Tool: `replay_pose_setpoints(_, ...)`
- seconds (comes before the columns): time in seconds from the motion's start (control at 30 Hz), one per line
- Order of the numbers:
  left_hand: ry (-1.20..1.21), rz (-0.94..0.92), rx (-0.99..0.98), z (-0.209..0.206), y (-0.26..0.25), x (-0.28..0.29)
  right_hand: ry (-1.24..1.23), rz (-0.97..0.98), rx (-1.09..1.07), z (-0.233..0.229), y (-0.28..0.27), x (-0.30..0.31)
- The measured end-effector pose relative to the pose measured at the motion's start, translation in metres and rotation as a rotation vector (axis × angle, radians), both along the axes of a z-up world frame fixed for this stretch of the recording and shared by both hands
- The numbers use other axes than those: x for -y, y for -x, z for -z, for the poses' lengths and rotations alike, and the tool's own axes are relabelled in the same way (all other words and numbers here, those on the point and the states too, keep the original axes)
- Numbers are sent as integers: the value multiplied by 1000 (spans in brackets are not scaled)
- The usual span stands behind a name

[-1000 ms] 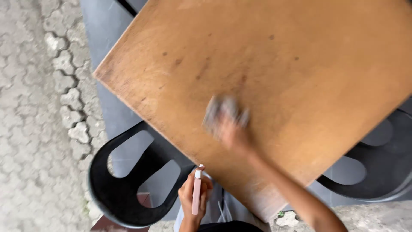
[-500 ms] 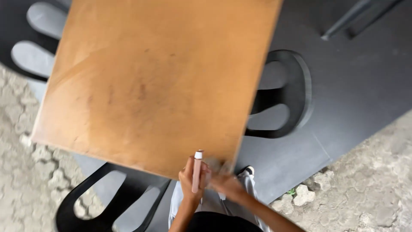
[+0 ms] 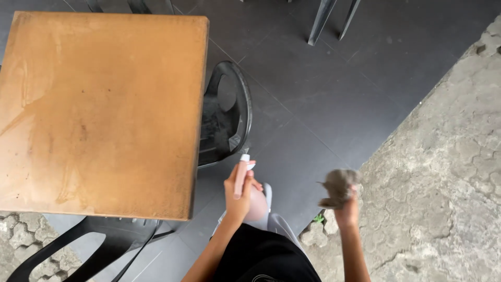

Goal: Cleaning multiple tables using a spray bottle and a cloth.

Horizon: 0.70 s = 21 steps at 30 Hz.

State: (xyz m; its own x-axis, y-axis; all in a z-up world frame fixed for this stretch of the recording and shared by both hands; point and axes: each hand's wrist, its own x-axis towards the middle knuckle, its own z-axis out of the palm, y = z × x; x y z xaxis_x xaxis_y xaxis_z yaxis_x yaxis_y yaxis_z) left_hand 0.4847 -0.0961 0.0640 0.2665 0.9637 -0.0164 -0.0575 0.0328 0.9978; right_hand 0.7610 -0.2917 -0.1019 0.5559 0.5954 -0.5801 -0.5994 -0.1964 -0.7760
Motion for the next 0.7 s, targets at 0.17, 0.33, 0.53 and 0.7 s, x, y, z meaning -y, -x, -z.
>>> replay_pose_setpoints(0.17,-127,135,-252,-5,-94,-18,-463,464,-195,1,-85,37)
replay_pose_setpoints(0.33,-158,122,-155,34,-199,-76,-294,670,-413,49,-139,21)
replay_pose_setpoints(0.53,-194,117,-190,7,-354,-168,-313,512,-505,-20,-224,-104)
replay_pose_setpoints(0.7,-212,145,-94,-33,-464,-219,-207,465,-534,-71,-311,-195)
